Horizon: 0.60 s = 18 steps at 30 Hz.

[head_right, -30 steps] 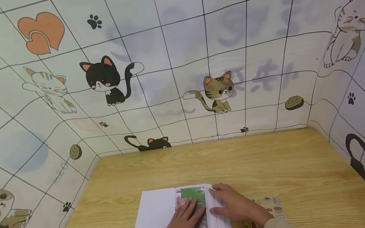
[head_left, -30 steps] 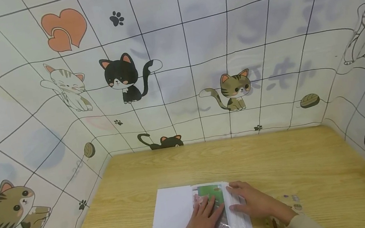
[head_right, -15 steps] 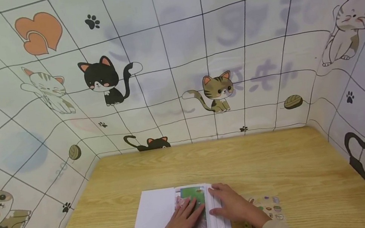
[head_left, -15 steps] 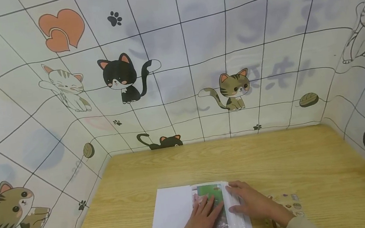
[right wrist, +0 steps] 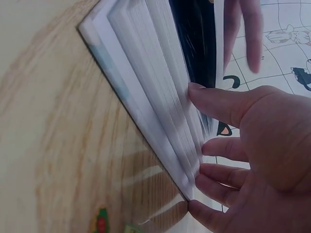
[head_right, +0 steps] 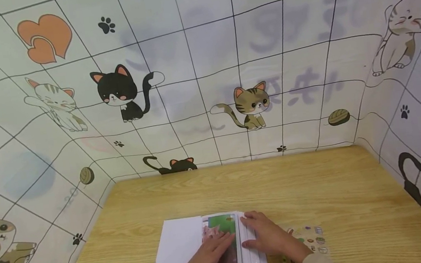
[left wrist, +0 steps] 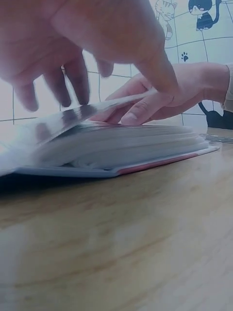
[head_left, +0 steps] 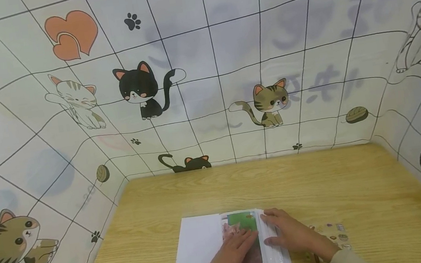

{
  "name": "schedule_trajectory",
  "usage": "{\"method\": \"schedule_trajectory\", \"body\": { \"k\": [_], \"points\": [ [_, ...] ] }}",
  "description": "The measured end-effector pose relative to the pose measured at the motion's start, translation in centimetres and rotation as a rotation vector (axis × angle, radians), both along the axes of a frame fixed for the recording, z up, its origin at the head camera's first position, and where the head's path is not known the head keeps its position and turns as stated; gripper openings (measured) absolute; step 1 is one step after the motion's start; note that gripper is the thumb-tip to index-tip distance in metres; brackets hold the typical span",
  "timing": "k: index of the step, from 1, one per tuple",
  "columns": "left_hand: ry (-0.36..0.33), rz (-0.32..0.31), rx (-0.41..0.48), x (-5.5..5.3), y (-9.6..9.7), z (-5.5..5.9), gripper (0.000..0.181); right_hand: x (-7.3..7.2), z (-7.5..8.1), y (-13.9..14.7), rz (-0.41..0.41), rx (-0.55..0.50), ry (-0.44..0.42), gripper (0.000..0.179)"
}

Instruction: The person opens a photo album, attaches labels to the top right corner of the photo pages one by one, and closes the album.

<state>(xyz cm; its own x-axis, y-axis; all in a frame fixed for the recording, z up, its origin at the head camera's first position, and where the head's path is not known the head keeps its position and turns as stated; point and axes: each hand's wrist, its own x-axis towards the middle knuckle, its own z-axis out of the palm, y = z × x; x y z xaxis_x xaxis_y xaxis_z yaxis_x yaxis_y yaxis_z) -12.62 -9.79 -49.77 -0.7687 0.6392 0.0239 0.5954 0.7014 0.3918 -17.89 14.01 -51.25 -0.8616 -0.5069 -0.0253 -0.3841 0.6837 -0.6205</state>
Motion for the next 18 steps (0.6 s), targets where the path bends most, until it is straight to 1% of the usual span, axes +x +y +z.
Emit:
{"method": "schedule_trajectory", "body": {
  "k": [3, 5, 7, 12, 13, 14, 16, 17, 18],
  "points": [
    [-0.029, 0.009, 0.031, 0.3, -0.2, 0.4, 0.075, 0.1, 0.1, 0.0, -0.003, 0.0, 0.003, 0.066],
    [-0.034, 0.017, 0.044, 0.5, -0.3, 0.5, 0.072, 0.2, 0.2, -0.1, -0.002, -0.006, -0.005, 0.067],
    [-0.011, 0.011, 0.065, 0.6, -0.4, 0.6, 0.071, 0.2, 0.2, -0.1, -0.002, -0.007, -0.01, 0.068],
    [0.011, 0.005, 0.141, 0.9, -0.6, 0.8, 0.064, 0.2, 0.2, -0.2, -0.005, -0.001, 0.006, 0.068],
    [0.034, -0.001, 0.15, 0.9, -0.6, 0.8, 0.064, 0.2, 0.2, -0.2, -0.007, -0.002, 0.015, 0.068],
    [0.074, -0.008, 0.154, 0.9, -0.7, 0.8, 0.064, 0.1, 0.2, -0.2, -0.009, -0.001, 0.022, 0.068],
    [0.172, -0.022, 0.166, 0.9, -0.9, 0.9, 0.064, 0.1, 0.2, -0.3, -0.008, -0.005, 0.042, 0.069],
    [0.232, -0.027, 0.169, 0.9, -1.0, 0.9, 0.066, 0.1, 0.2, -0.3, -0.008, -0.007, 0.051, 0.069],
    [0.283, -0.024, 0.176, 0.8, -1.1, 1.0, 0.068, 0.1, 0.2, -0.3, -0.007, -0.007, 0.059, 0.069]
  ]
}}
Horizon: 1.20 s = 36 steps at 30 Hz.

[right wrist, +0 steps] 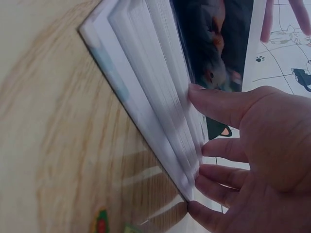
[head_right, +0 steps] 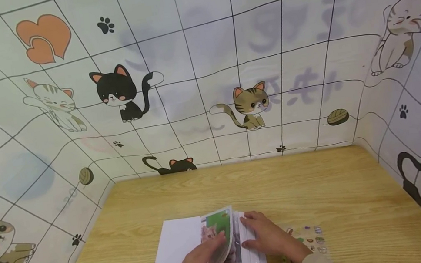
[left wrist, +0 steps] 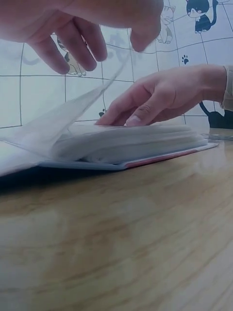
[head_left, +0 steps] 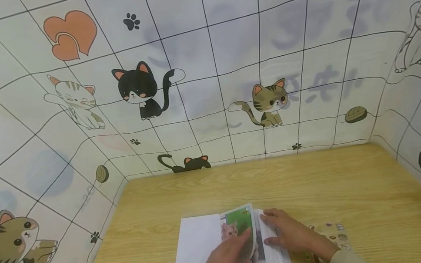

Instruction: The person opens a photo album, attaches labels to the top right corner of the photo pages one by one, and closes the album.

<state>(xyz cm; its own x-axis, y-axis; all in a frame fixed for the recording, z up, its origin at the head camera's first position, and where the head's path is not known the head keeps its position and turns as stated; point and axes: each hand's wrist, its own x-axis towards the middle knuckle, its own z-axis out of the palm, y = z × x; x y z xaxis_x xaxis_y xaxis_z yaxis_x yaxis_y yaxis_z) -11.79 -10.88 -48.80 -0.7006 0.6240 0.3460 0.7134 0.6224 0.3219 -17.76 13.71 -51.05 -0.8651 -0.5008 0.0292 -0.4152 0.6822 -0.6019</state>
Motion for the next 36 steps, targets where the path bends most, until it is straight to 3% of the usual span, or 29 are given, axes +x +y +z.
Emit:
{"method": "schedule_trajectory", "body": {
  "k": [2, 9, 15, 19, 21, 27, 31, 36],
  "points": [
    [0.078, 0.016, 0.036, 0.0, -0.2, 0.0, 0.071, 0.0, 0.0, 0.0, -0.001, 0.003, 0.007, 0.069],
    [0.138, 0.085, 0.235, 0.1, -0.8, 0.1, 0.072, -0.1, -0.1, 0.0, -0.006, 0.021, 0.011, 0.069],
    [0.105, 0.149, 0.381, 0.0, -1.2, 0.2, 0.083, -0.2, -0.1, 0.0, 0.01, 0.016, 0.033, 0.071],
    [0.077, 0.187, 0.439, -0.1, -1.6, 0.6, 0.081, -0.2, 0.0, 0.0, 0.015, 0.014, 0.02, 0.071],
    [0.028, 0.257, 0.443, 0.1, -1.8, 1.0, 0.08, -0.2, 0.0, 0.0, 0.017, 0.012, 0.014, 0.07],
    [-0.221, 0.487, 0.473, 0.6, -3.0, 1.9, 0.079, -0.1, 0.1, 0.0, 0.01, 0.009, 0.0, 0.07],
    [-0.288, 0.556, 0.506, 0.3, -4.0, 2.1, 0.076, -0.1, 0.1, 0.0, -0.003, 0.015, -0.013, 0.07],
    [-0.368, 0.668, 0.457, 0.1, -4.9, 2.1, 0.072, -0.1, 0.1, 0.2, 0.014, 0.012, 0.0, 0.069]
  ]
}}
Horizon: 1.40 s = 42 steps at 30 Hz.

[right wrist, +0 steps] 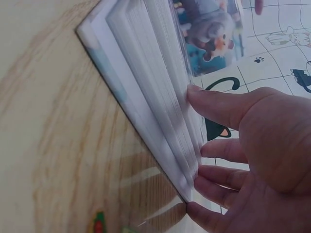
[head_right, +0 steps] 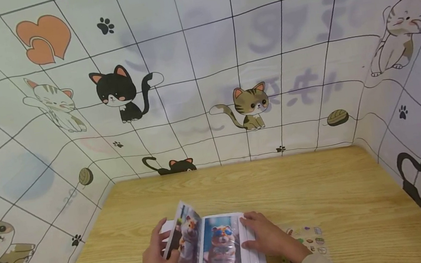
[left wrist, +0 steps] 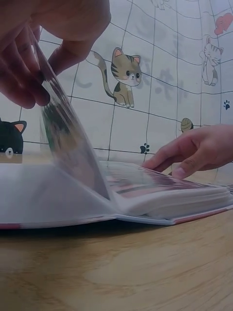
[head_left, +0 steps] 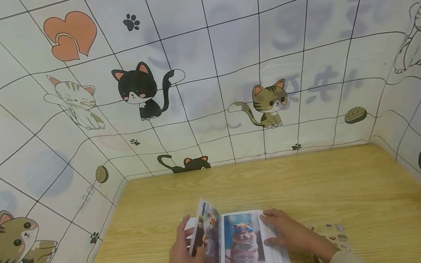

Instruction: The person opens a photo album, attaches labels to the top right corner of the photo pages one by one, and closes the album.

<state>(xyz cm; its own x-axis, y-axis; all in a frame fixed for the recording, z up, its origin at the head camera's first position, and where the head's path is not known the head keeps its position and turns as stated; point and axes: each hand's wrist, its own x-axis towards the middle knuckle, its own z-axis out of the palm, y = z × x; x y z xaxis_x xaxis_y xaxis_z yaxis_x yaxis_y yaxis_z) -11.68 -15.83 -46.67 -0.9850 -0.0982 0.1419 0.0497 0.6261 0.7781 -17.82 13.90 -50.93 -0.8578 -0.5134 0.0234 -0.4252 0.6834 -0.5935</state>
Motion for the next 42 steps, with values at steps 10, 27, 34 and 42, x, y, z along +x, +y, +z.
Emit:
{"method": "schedule_trajectory", "body": {
  "k": [10, 27, 34, 42],
  "points": [
    [0.039, 0.023, -0.047, -0.6, -1.6, -0.7, 0.078, 0.0, 0.1, -0.1, -0.01, 0.013, -0.027, 0.07],
    [-0.093, 0.057, -0.004, -1.5, -3.1, -1.5, 0.079, -0.1, -0.1, 0.0, -0.012, 0.003, -0.024, 0.07],
    [-0.122, 0.071, -0.014, -1.8, -3.6, -1.9, 0.079, -0.1, 0.0, 0.0, -0.005, 0.01, -0.021, 0.07],
    [-0.108, 0.044, -0.026, -2.4, -4.6, -3.0, 0.077, 0.0, 0.3, 0.2, 0.031, -0.027, -0.074, 0.068]
  ]
}}
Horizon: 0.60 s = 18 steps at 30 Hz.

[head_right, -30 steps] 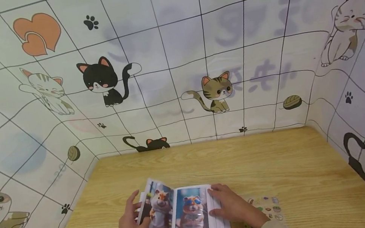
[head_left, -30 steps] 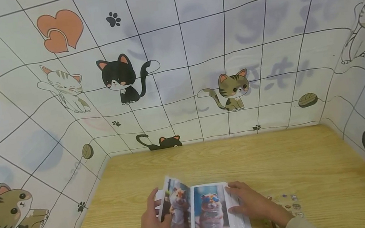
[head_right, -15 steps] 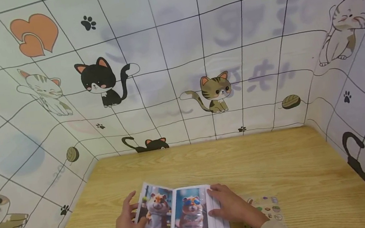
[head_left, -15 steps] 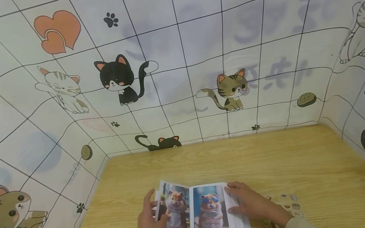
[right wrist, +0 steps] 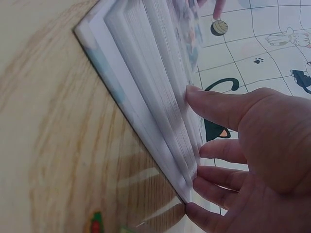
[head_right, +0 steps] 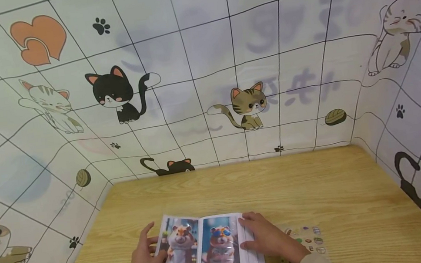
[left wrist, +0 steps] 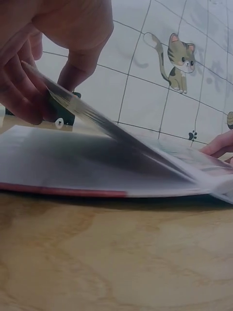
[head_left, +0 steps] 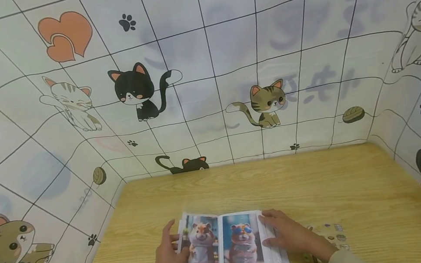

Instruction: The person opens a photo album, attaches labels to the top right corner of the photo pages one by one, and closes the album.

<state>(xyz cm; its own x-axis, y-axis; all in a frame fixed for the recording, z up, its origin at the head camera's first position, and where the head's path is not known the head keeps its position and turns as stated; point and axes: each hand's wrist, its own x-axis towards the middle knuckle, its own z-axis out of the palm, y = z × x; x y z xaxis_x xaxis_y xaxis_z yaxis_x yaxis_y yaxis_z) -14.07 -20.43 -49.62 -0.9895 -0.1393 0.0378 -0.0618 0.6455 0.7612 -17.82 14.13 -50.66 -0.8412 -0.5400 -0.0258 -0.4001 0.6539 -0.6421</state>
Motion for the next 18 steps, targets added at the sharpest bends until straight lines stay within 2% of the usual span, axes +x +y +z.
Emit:
{"method": "schedule_trajectory", "body": {
  "k": [6, 8, 13, 18],
  "points": [
    [-0.117, 0.039, 0.158, -0.5, -0.5, -0.8, 0.077, -0.1, 0.0, 0.0, 0.005, 0.01, 0.031, 0.068],
    [-0.099, 0.024, 0.119, -0.7, -0.7, -0.9, 0.077, -0.2, -0.1, -0.1, 0.001, 0.021, 0.041, 0.068],
    [0.006, -0.026, -0.057, -1.0, -1.2, -1.2, 0.076, -0.2, -0.1, -0.1, -0.01, 0.032, 0.055, 0.069],
    [-0.015, -0.027, -0.073, -1.2, -1.4, -1.6, 0.076, -0.1, -0.2, -0.1, -0.017, 0.029, 0.05, 0.069]
  ]
}}
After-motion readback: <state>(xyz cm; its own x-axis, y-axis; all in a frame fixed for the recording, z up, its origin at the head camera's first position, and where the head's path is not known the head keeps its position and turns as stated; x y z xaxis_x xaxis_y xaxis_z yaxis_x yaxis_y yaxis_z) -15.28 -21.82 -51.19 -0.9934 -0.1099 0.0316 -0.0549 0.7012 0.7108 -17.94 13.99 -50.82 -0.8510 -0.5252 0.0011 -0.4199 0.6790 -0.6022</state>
